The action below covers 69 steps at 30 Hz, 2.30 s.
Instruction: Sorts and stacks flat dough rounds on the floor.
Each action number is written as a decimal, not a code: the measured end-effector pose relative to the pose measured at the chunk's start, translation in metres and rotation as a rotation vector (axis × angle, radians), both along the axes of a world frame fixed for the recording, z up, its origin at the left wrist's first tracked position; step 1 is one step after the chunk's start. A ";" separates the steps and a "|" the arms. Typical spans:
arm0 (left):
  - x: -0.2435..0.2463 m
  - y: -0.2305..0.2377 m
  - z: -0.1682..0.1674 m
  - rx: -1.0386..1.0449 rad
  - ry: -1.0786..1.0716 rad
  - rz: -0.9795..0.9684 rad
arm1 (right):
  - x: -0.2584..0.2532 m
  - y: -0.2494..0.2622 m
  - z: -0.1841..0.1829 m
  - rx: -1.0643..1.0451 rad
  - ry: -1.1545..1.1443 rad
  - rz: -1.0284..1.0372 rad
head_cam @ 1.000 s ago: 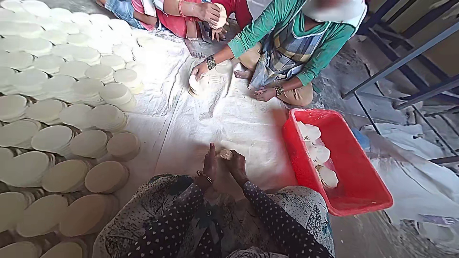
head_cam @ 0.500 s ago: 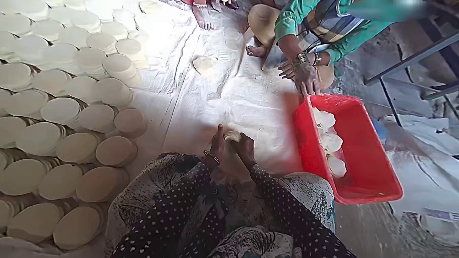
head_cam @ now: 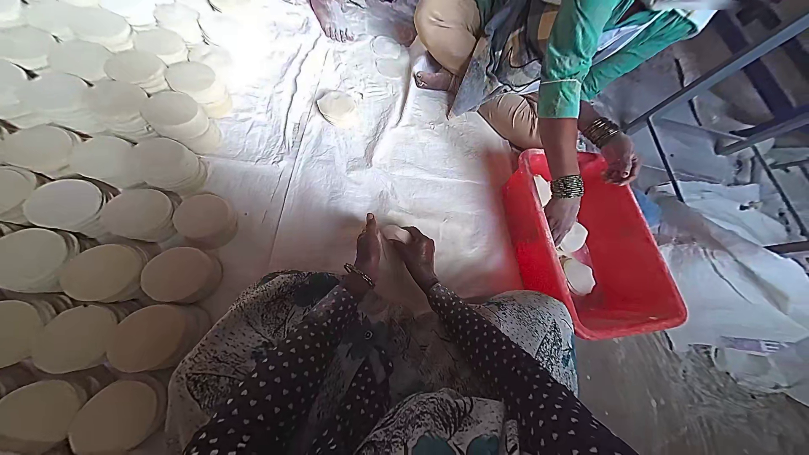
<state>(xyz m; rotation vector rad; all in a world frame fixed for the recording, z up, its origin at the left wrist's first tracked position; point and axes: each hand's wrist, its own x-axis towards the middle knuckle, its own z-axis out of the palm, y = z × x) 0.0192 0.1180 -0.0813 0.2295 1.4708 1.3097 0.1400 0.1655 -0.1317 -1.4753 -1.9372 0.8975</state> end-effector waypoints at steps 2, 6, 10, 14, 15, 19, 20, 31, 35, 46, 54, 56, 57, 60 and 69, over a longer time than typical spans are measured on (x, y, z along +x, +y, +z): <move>-0.009 0.003 0.002 0.012 0.053 0.045 | -0.004 0.006 0.007 0.004 0.087 0.028; -0.017 -0.006 0.016 -0.001 0.047 0.057 | 0.008 0.015 0.024 -0.047 0.172 0.079; -0.021 0.003 0.012 0.016 0.032 0.054 | 0.006 0.032 0.056 -0.272 0.120 0.094; -0.022 -0.001 -0.001 0.170 -0.327 0.013 | 0.006 0.020 0.100 -0.739 0.514 0.067; -0.021 -0.001 -0.004 0.236 -0.483 -0.011 | 0.007 0.021 0.104 -0.815 0.567 0.048; -0.009 -0.003 -0.002 0.305 -0.618 -0.083 | 0.015 0.024 0.094 -1.005 0.724 -0.047; -0.008 -0.004 -0.002 0.275 -0.584 -0.096 | 0.016 0.023 0.093 -1.035 0.756 -0.087; 0.001 0.002 0.023 0.032 -0.301 -0.043 | 0.014 0.014 0.073 -0.426 0.194 0.024; 0.001 0.002 0.031 0.025 -0.041 -0.106 | 0.036 0.031 0.066 -0.364 0.091 0.027; -0.013 0.010 0.031 -0.263 0.765 -0.528 | 0.073 0.042 0.065 -0.443 -0.069 -0.142; -0.005 0.004 0.033 0.017 -0.415 -0.206 | 0.044 0.012 0.036 -1.339 0.999 -0.278; -0.005 0.004 0.035 0.001 -0.385 -0.171 | 0.032 0.005 0.046 -1.329 1.070 -0.311; -0.003 0.003 0.036 -0.011 -0.316 -0.150 | 0.029 0.003 0.052 -1.302 1.055 -0.304; 0.004 0.003 0.029 0.031 0.155 -0.237 | 0.025 0.005 0.067 -1.204 0.946 -0.271; -0.005 0.009 0.026 -0.106 0.131 -0.131 | 0.046 0.051 0.089 -0.541 0.220 0.049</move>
